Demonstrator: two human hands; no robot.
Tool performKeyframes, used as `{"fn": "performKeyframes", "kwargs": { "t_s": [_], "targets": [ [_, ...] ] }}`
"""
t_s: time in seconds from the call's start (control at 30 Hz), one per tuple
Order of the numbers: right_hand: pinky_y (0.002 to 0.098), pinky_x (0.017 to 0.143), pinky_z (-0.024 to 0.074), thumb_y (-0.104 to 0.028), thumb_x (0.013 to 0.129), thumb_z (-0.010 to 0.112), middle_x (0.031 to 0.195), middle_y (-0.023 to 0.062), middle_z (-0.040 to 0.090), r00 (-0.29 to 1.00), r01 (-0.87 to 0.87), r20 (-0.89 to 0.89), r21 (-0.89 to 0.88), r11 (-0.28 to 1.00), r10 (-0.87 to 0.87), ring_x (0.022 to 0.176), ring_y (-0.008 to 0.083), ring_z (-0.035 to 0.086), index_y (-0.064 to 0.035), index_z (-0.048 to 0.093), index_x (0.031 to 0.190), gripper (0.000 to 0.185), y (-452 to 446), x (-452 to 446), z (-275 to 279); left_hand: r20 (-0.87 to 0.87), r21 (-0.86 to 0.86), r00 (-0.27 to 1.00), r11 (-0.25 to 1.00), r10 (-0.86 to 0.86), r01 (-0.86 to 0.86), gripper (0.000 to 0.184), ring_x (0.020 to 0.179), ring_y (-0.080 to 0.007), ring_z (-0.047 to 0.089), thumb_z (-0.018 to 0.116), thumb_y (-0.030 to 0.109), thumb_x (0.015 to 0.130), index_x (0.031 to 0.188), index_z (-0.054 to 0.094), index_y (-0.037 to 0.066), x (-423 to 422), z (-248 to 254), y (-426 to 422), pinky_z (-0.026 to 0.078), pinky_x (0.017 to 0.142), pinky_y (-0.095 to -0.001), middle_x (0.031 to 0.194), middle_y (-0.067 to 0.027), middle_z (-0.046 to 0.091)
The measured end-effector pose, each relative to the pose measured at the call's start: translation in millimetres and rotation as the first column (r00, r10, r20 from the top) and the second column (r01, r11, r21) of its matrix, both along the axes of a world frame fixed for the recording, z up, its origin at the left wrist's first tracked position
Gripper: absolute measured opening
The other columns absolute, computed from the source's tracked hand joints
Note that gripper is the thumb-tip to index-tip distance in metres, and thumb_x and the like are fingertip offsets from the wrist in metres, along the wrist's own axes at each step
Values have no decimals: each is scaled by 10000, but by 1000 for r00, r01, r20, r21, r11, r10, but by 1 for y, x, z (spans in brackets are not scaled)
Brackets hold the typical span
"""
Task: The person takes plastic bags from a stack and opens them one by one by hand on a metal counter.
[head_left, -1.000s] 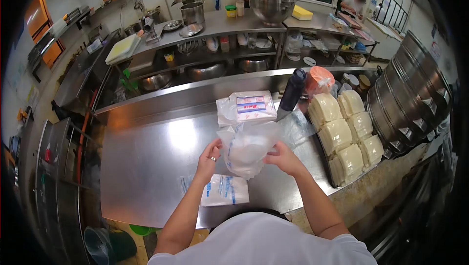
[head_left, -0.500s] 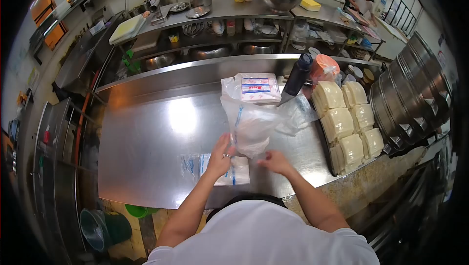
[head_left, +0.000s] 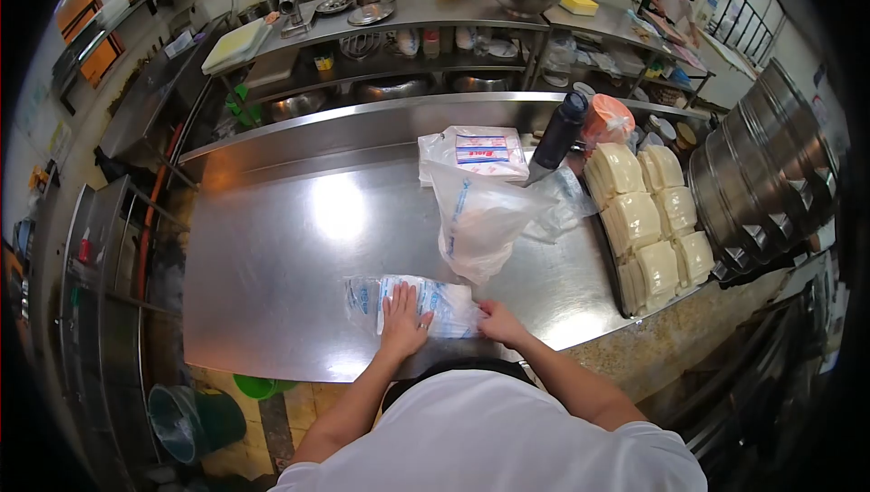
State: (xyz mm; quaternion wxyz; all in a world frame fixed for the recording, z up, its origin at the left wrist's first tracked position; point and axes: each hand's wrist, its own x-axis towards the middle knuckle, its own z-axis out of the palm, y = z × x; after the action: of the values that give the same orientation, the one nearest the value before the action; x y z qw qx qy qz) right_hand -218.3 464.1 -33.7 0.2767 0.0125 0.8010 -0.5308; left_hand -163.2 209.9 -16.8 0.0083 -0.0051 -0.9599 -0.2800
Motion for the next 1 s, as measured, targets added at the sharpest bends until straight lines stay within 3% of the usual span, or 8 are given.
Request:
{"fn": "performKeyframes", "kwargs": {
  "t_s": [0.17, 0.27, 0.43, 0.57, 0.67, 0.8, 0.9, 1.0],
  "targets": [
    [319, 558, 511, -198, 993, 594, 804, 100, 672, 957, 288, -20, -3, 958, -288, 601, 164, 610, 42, 654, 1067, 258, 9, -8, 11, 19, -106, 999, 994, -35, 36, 734, 1532, -375, 157, 502, 403, 992, 1528, 295, -53, 3, -5, -2, 68, 1233, -542, 1625, -245, 231],
    [307, 570, 533, -211, 1027, 554, 774, 91, 655, 841, 540, 137, -275, 795, -524, 610, 163, 616, 25, 651, 1064, 257, 43, -11, 28, 10, -111, 998, 992, -56, 57, 742, 1532, -376, 152, 506, 397, 989, 1531, 281, -57, 3, -3, -2, 65, 1233, -543, 1624, -245, 233],
    [337, 762, 554, -349, 854, 789, 937, 107, 703, 935, 274, -217, -66, 960, -281, 845, 211, 678, 48, 625, 1201, 552, 58, -8, 55, 41, -4, 998, 999, -41, 41, 746, 1530, -393, 147, 525, 372, 976, 1529, 276, -63, -4, -7, -1, 57, 1230, -550, 1623, -249, 233],
    [333, 780, 554, -227, 877, 777, 961, 122, 710, 990, 29, -139, 3, 1000, -28, 854, 203, 673, 43, 662, 1132, 388, 33, -3, 35, 21, -14, 999, 999, -31, 31, 745, 1529, -403, 142, 542, 337, 961, 1529, 275, -64, -4, -8, 1, 50, 1228, -555, 1625, -252, 227],
    [306, 687, 543, -182, 944, 692, 837, 96, 697, 944, 329, 72, -257, 909, -322, 728, 168, 653, 27, 687, 1009, 219, 29, -4, 21, 16, -54, 999, 998, -32, 33, 742, 1530, -397, 141, 522, 364, 975, 1528, 276, -66, -4, -10, 2, 49, 1232, -543, 1626, -250, 223],
    [286, 621, 500, -135, 994, 588, 746, 43, 654, 899, 411, 28, -395, 822, -436, 634, 124, 591, -6, 662, 887, 183, 49, -10, 81, -36, -73, 999, 997, -25, 22, 717, 1514, -405, 192, 540, 357, 974, 1499, 321, -80, -3, -8, 3, 78, 1230, -541, 1589, -253, 305],
    [272, 635, 496, -149, 995, 604, 740, 28, 649, 959, 241, -61, -335, 911, -276, 654, 113, 595, -3, 667, 908, 181, 64, -10, 145, -40, 78, 998, 996, 39, -36, 648, 1454, -411, 333, 615, 263, 948, 1467, 390, -53, -3, 35, 23, 202, 1209, -522, 1516, -247, 427],
    [260, 670, 498, -152, 992, 614, 775, 25, 666, 992, 28, -106, -329, 944, -66, 702, 104, 612, 1, 679, 950, 171, 63, -5, 185, -184, 519, 977, 834, -103, 186, 658, 1388, -375, 444, 691, 170, 902, 1474, 411, 7, -8, 128, 64, 334, 1152, -475, 1457, -218, 503]
  ]
}}
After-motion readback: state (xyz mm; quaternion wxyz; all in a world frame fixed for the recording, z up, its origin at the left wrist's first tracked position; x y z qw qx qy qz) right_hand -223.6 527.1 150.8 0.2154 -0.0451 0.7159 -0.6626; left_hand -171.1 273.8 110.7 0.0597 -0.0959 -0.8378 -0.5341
